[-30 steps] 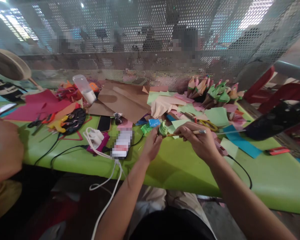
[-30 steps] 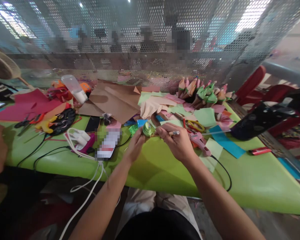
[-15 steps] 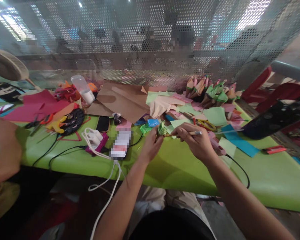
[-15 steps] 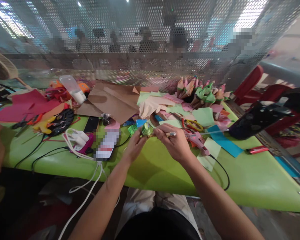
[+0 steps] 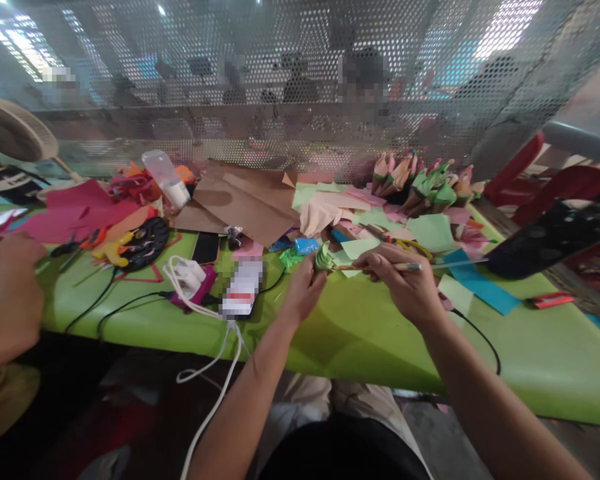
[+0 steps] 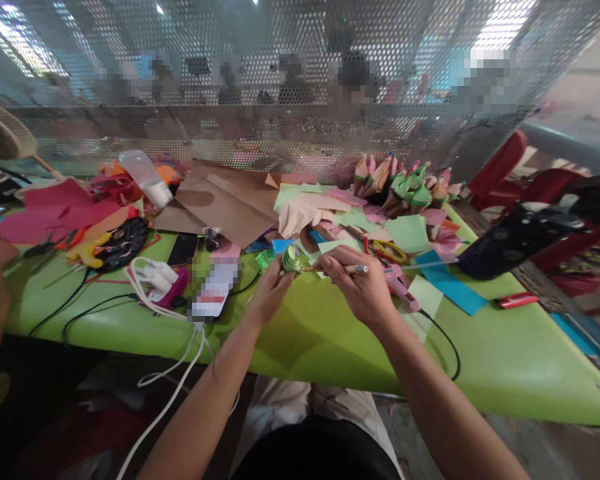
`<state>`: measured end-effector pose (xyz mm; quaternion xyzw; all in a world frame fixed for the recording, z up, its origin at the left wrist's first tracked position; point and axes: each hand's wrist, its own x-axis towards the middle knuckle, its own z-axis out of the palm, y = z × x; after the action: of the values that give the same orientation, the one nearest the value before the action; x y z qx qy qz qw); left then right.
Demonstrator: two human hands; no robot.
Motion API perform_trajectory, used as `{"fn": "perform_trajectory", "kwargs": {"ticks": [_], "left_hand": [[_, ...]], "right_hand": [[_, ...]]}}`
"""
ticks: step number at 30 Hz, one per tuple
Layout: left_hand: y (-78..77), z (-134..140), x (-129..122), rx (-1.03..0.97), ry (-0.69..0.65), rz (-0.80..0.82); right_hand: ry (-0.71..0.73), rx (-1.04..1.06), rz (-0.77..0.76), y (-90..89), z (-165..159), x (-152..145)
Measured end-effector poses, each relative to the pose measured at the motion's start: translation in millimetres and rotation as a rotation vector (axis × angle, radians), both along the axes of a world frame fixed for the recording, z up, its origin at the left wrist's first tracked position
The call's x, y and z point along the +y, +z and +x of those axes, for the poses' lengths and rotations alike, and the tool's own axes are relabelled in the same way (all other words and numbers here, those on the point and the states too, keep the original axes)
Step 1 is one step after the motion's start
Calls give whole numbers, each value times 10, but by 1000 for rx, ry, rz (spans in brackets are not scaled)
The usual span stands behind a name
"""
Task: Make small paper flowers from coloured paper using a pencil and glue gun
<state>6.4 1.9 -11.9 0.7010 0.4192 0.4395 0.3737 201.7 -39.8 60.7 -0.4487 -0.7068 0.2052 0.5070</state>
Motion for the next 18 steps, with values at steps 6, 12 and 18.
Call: {"fn": "perform_trajectory", "kwargs": {"ticks": [6, 12, 18], "left_hand": [[-17, 0, 8, -12, 8, -5], [-36, 3, 10, -18, 4, -2], [-32, -1, 7, -34, 4, -20]], "right_hand": [[6, -24, -7, 4, -37, 0], [14, -26, -4, 11, -15, 9], [7, -48, 2, 28, -35, -6]]}}
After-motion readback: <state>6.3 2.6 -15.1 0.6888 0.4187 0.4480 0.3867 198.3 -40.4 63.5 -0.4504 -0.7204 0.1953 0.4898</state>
